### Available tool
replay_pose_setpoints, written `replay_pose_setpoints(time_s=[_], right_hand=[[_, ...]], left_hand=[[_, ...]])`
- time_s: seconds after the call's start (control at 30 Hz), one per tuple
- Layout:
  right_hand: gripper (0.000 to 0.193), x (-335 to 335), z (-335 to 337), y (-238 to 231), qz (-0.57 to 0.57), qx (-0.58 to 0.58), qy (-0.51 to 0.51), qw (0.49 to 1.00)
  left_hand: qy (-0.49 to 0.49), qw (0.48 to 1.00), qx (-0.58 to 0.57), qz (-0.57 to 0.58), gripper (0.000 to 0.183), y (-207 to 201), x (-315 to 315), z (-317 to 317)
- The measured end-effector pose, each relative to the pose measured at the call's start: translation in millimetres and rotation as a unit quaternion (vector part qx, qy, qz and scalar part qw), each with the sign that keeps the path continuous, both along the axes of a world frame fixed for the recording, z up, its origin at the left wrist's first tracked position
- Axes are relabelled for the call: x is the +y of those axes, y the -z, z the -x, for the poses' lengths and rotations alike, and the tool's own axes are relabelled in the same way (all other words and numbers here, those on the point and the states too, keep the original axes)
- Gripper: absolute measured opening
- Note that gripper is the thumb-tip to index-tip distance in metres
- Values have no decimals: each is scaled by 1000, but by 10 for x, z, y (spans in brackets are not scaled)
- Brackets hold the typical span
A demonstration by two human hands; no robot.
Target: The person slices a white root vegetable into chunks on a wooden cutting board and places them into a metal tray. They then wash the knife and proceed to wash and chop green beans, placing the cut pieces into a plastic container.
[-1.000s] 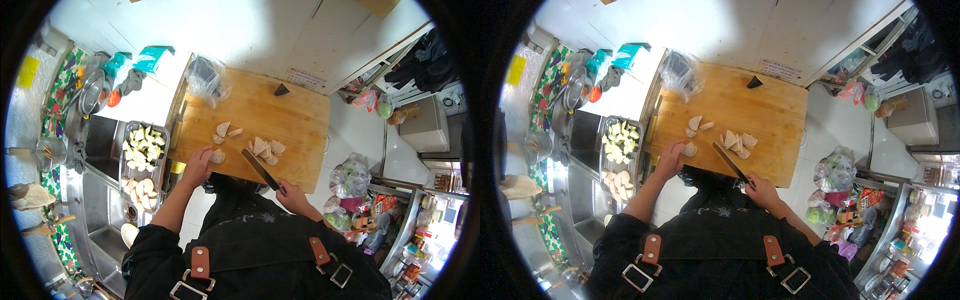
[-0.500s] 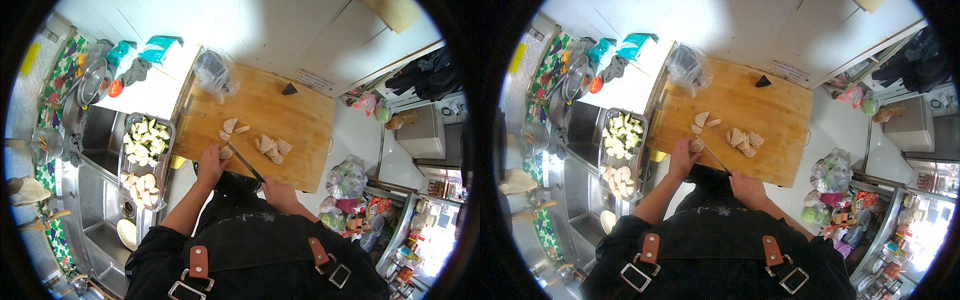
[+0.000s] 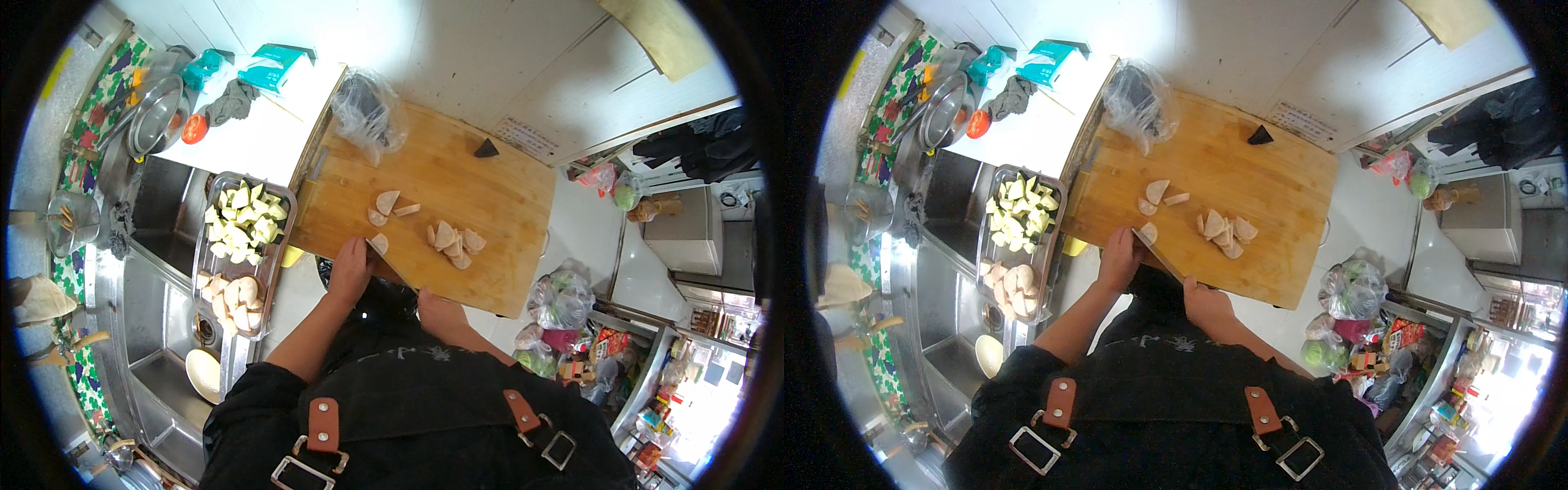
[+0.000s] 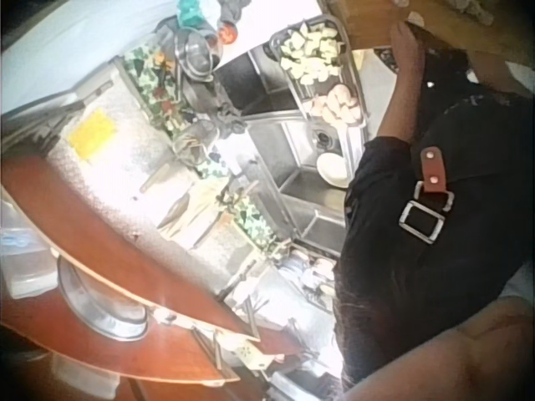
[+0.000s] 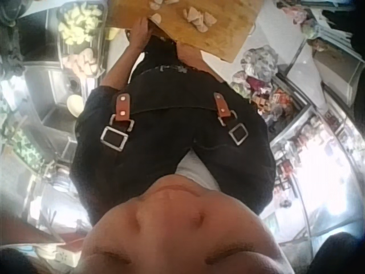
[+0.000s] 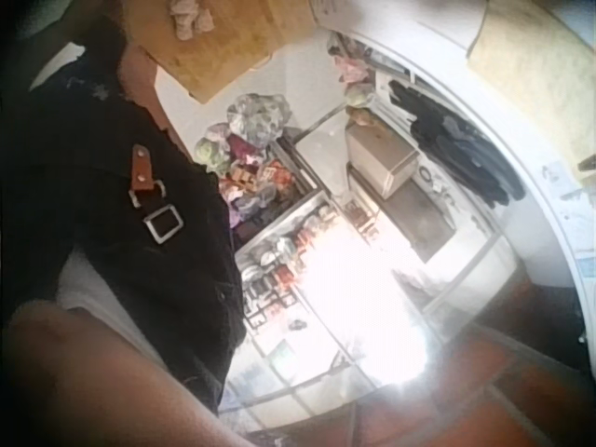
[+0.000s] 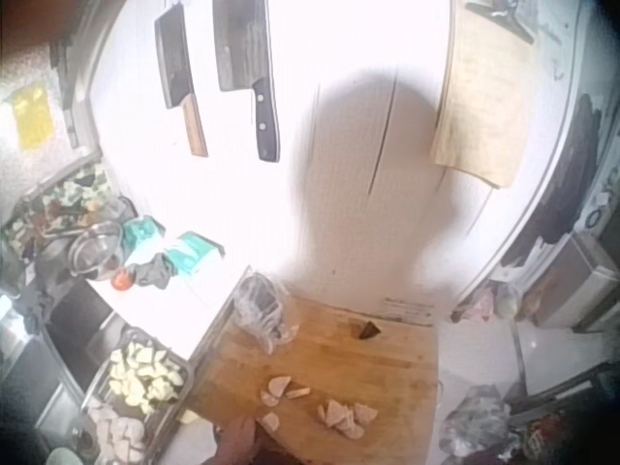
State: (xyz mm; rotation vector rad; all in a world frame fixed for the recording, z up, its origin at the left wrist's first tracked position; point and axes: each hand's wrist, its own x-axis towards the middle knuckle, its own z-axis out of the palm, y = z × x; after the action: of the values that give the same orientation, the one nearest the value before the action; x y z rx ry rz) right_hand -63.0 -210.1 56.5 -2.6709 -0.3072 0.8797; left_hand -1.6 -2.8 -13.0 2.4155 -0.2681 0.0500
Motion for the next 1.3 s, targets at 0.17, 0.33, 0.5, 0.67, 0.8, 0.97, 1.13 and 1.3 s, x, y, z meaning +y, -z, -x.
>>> replay_pose_setpoints(time_s=[0.17,0.33,0.5,0.67,0.8,0.97,1.13,1.3], right_hand=[[20,-1,-162,-76,-13,44,35,998],[25,-211,-138,-238,-99,-3,110,989],[21,-318,-289,-456,-359,226,244,872],[17,-174,-317,-605,-469,303,291,777],[16,-220,-318,-652,-486,281,347,751],[16,-570,-269,-555,-411,135,330,839],[20,-1059,33,-279,-369,44,442,817],[24,-1444,442,34,-345,16,565,749]], left_hand=[[12,999,11,-35,43,-56,-42,-8],[-206,860,244,398,31,-154,-14,-83],[-186,428,378,799,33,-646,-83,-359],[-111,396,303,860,31,-679,109,-363],[-151,557,276,769,38,-1033,677,-187],[-286,958,-24,-3,19,-1215,1958,169],[-320,947,19,-36,17,-702,2607,347],[-238,957,-156,-57,22,-1150,1565,-46]])
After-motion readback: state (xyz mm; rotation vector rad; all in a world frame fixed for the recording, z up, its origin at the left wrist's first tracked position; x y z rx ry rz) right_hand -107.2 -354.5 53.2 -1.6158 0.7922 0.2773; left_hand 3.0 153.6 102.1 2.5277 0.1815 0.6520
